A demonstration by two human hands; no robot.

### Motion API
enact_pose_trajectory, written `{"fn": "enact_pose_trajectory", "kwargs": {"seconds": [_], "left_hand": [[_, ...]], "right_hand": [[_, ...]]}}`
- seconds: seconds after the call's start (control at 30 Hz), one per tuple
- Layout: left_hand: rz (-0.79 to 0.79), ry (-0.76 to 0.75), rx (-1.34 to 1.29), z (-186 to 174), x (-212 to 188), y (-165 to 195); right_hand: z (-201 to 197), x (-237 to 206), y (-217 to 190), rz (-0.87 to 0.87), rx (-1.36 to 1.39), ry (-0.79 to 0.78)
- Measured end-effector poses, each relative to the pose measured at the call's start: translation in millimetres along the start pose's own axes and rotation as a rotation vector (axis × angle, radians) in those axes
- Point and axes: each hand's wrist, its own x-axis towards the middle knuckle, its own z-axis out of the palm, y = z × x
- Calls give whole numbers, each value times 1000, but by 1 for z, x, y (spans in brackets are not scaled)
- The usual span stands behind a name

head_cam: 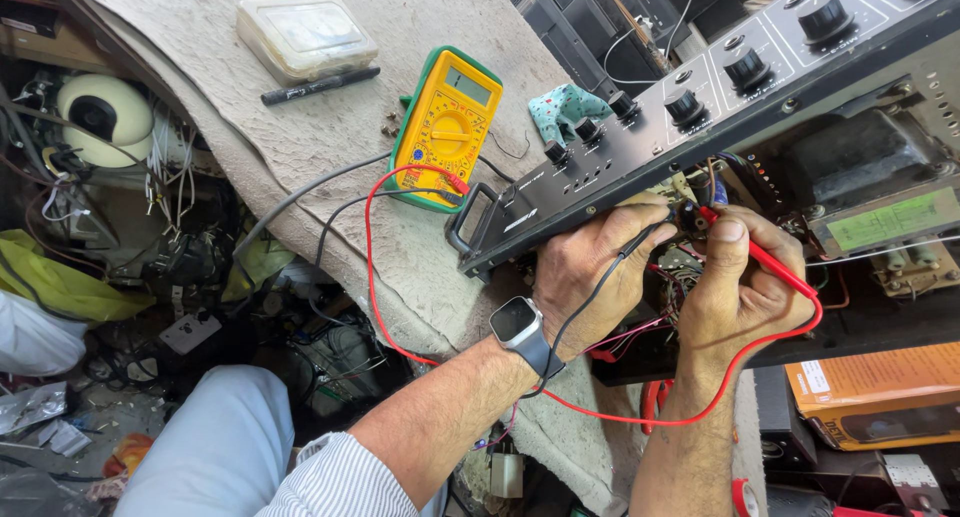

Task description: The person picks up a multimeter, sets its dial, and probes the circuit board of an audio amplifier with the red and black test leads, reading the display and repositioning the probes on different points of the board. At the end they set the leads down and pick up a phone.

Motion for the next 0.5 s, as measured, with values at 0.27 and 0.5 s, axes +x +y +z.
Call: {"fn": "enact_pose_trajectory", "kwargs": {"seconds": [0.27,0.5], "left_hand": [[-53,-8,-50,-3,1,2],[-78,-61,-97,-4,1,2]], "right_hand": [[1,-2,0,-99,-59,-39],[-2,-2,7,-218,-90,-60]]}}
